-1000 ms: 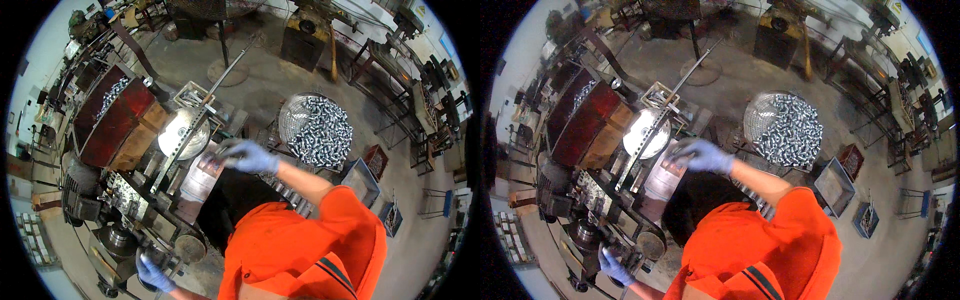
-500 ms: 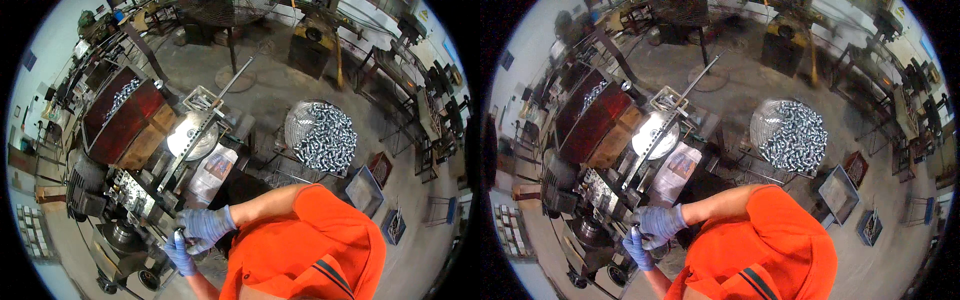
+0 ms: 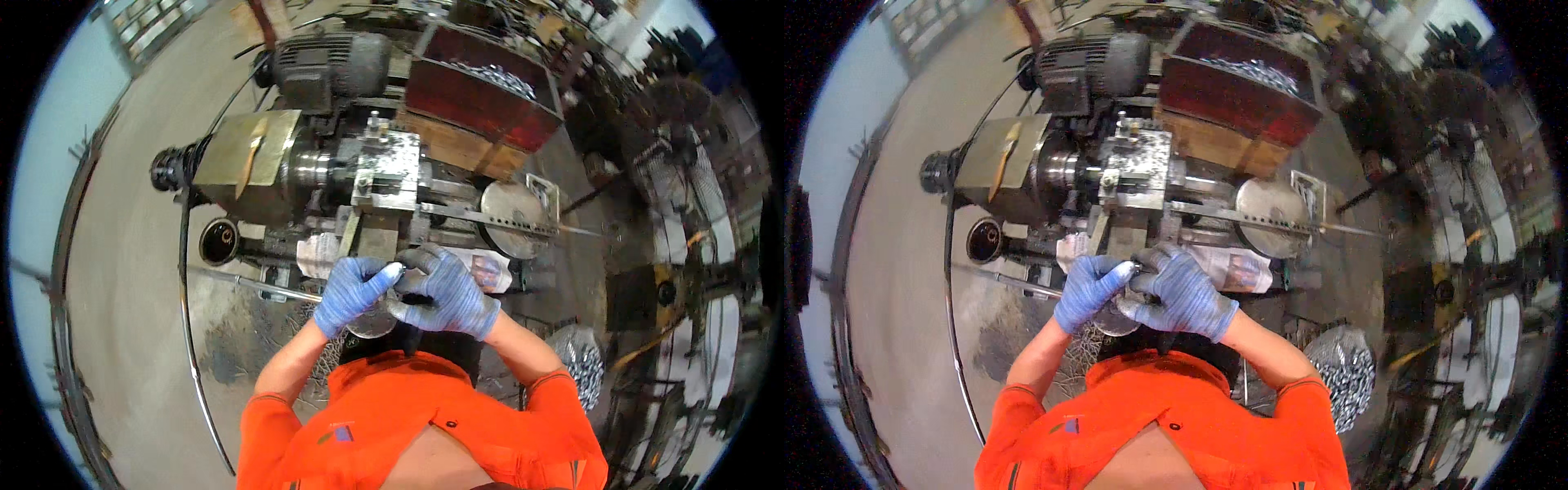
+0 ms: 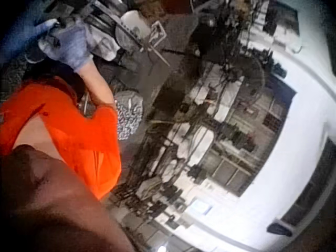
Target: The person operates a lathe to process small metal components. They use a lever to control the machine's movement, pick up metal parts from a tray, place them into the lathe's chuck for processing, and luego return processed parts to a different container.
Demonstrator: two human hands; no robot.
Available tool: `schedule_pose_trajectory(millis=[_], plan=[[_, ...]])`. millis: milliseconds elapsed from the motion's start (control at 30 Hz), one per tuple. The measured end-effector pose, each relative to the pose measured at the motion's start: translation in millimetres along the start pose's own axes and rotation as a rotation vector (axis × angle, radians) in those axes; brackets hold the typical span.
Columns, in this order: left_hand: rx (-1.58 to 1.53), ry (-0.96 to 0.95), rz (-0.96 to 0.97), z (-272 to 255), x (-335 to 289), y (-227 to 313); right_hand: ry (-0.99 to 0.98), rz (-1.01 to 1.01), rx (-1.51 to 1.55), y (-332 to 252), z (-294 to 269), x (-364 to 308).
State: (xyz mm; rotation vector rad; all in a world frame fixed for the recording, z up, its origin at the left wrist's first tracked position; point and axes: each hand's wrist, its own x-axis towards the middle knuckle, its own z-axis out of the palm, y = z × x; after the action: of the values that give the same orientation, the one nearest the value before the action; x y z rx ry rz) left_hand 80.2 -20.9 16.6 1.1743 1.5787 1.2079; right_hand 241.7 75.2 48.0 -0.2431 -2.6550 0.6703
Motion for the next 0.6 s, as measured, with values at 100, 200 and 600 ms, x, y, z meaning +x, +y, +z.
schedule_pose_trajectory(millis=[100, 200, 600], plan=[[-0.042, 0.061, 0.002, -8, 2, -8, -0.003, -0.090, -0.022, -2, -2, 23], [0.069, 0.011, -0.001, -32, 5, -2, -0.036, -0.137, -0.050, 2, 4, 45], [0.879, 0.584, -0.164, -187, -104, -18, -0.269, 0.114, -0.459, 40, 10, 168]])
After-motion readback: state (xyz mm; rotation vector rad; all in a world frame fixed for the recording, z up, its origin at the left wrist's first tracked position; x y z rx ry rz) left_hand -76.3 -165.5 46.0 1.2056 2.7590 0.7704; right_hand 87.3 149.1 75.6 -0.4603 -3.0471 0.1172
